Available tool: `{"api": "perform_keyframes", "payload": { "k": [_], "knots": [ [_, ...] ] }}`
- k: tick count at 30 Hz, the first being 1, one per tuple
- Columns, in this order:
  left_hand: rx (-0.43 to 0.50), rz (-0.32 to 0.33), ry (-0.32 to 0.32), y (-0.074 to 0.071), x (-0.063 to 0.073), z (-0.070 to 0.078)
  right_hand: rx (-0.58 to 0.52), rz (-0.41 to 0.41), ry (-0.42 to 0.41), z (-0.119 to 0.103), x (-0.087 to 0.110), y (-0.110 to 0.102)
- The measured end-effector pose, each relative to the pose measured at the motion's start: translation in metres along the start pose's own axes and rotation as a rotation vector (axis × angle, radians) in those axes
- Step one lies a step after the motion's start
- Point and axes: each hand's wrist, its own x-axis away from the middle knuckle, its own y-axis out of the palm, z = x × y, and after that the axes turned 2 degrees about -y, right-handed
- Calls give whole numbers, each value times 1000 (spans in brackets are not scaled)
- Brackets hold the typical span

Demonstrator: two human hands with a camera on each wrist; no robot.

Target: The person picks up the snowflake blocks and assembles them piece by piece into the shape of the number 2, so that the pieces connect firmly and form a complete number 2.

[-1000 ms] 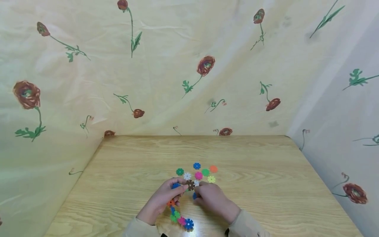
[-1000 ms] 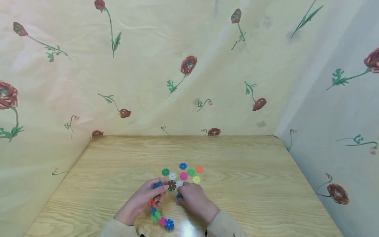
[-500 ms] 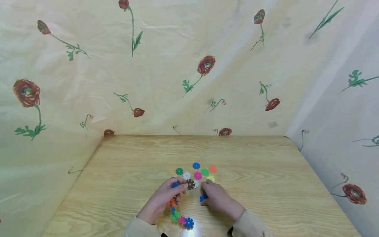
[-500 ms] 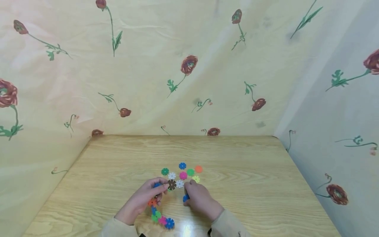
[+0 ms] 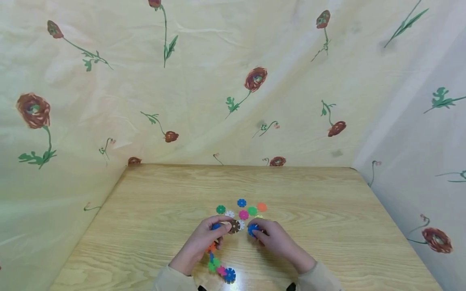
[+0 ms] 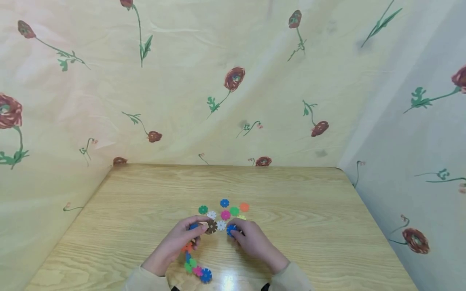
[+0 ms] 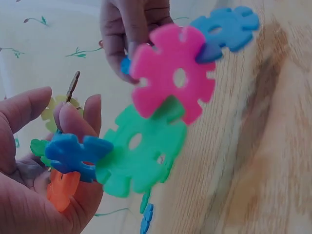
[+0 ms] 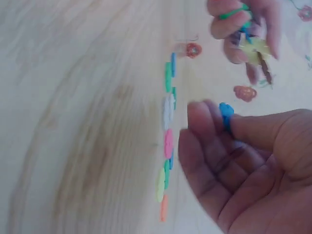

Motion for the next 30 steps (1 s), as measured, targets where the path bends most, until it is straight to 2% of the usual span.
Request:
{"api": "perform_keyframes", "payload": {
  "k": [4, 9, 13, 22, 30],
  "knots": [
    [2, -6, 8, 0, -1, -1, -127, 54, -13, -4, 3, -2],
    [-3, -20, 17, 2, -1, 0, -161, 143, -57, -7, 5, -1],
    [-17, -29, 33, 4, -2, -1, -150, 170, -86, -9, 5, 1],
    [-23, -35, 13, 6, -2, 0, -16, 222, -122, -13, 5, 2],
    [-5, -52, 2, 8, -3, -1, 1, 225, -142, -13, 3, 6]
  ]
}}
